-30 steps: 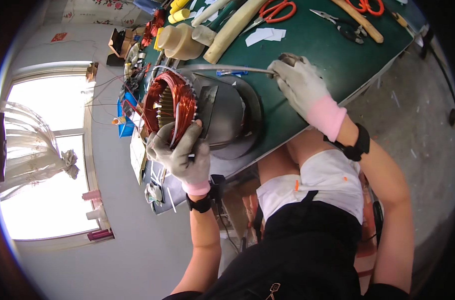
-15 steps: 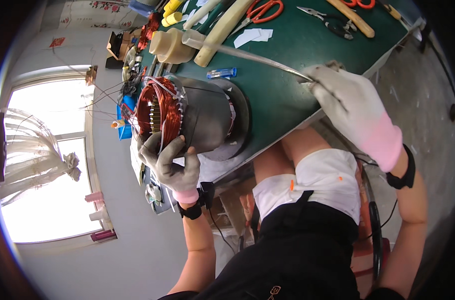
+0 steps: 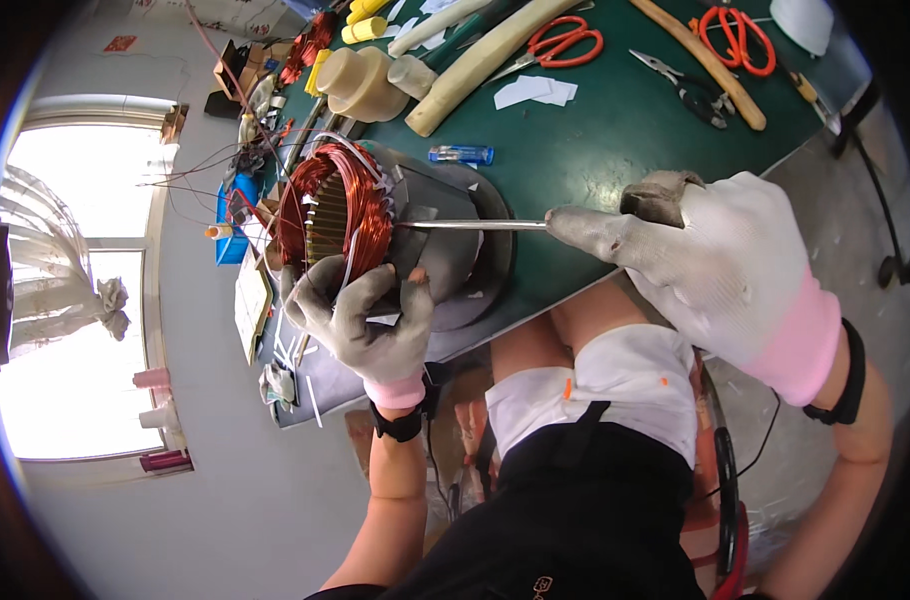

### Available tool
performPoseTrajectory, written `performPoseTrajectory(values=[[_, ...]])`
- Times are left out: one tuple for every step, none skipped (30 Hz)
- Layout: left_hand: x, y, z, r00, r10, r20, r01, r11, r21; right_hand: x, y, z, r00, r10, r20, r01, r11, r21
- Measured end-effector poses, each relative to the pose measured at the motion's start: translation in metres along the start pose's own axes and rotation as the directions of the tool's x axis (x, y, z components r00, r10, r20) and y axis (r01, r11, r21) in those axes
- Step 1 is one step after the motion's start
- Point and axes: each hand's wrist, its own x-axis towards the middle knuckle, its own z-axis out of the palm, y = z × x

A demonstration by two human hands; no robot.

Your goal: Assembling a motor stator by inserting copper wire coils and using tools to secure and insulate them.

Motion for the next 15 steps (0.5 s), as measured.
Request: performPoseTrajectory(values=[[0.000, 0.000, 0.000, 1.000, 0.006, 0.001, -0.006, 1.000, 0.017, 0.005, -0.002, -0.005, 1.000, -0.010, 0.006, 0.010, 1.000, -0.002], [-0.001, -0.001, 0.000, 1.000, -0.004, -0.008, 0.004, 1.000, 0.016, 0.010, -0.004, -0.009, 0.999, -0.030, 0.044, 0.032, 0.998, -0.055], [0.000, -0.001, -0.001, 1.000, -0.014, -0.015, 0.014, 1.000, 0.013, 0.014, -0.007, -0.013, 0.996, -0.044, 0.083, 0.053, 0.992, -0.113], [0.002, 0.000, -0.003, 1.000, -0.005, 0.003, 0.005, 1.000, 0.015, 0.020, -0.009, -0.017, 0.994, -0.052, 0.092, 0.063, 0.991, -0.118], [0.003, 0.001, -0.004, 1.000, 0.003, 0.020, -0.004, 1.000, 0.019, 0.026, -0.012, -0.019, 0.991, -0.079, 0.109, 0.096, 0.983, -0.154], [0.004, 0.002, -0.003, 1.000, -0.009, 0.009, 0.009, 1.000, 0.015, 0.031, -0.015, -0.021, 0.986, -0.105, 0.128, 0.129, 0.972, -0.195], [0.005, 0.003, -0.001, 1.000, -0.018, 0.005, 0.018, 1.000, 0.024, 0.035, -0.017, -0.022, 0.984, -0.115, 0.139, 0.142, 0.969, -0.203], [0.005, 0.004, 0.001, 1.000, -0.028, 0.000, 0.028, 0.999, 0.032, 0.038, -0.020, -0.022, 0.983, -0.050, 0.174, 0.076, 0.986, -0.146], [0.006, 0.003, 0.003, 0.999, -0.049, -0.015, 0.050, 0.998, 0.046, 0.043, -0.019, -0.017, 0.977, -0.001, 0.214, 0.019, 0.997, -0.080], [0.006, 0.003, 0.005, 1.000, -0.024, -0.020, 0.025, 0.998, 0.062, 0.028, -0.004, 0.014, 0.994, -0.057, 0.090, 0.055, 0.998, 0.027], [0.007, 0.004, 0.007, 1.000, 0.006, -0.025, -0.005, 0.998, 0.056, 0.014, 0.003, 0.024, 0.979, 0.091, 0.181, -0.118, 0.982, 0.145], [0.009, 0.009, 0.010, 1.000, -0.007, -0.015, 0.008, 0.999, 0.035, 0.013, 0.004, 0.028, 0.984, 0.115, 0.136, -0.144, 0.962, 0.231], [0.011, 0.011, 0.009, 0.999, -0.039, -0.038, 0.041, 0.998, 0.051, 0.022, 0.002, 0.027, 0.987, 0.125, 0.103, -0.152, 0.932, 0.329], [0.016, 0.011, 0.009, 0.999, -0.026, -0.031, 0.028, 0.998, 0.062, 0.034, 0.004, 0.011, 0.987, 0.057, 0.152, -0.098, 0.957, 0.274], [0.018, 0.007, 0.008, 1.000, -0.002, -0.013, 0.003, 0.998, 0.060, 0.051, -0.003, -0.003, 0.980, 0.013, 0.199, -0.058, 0.974, 0.219]])
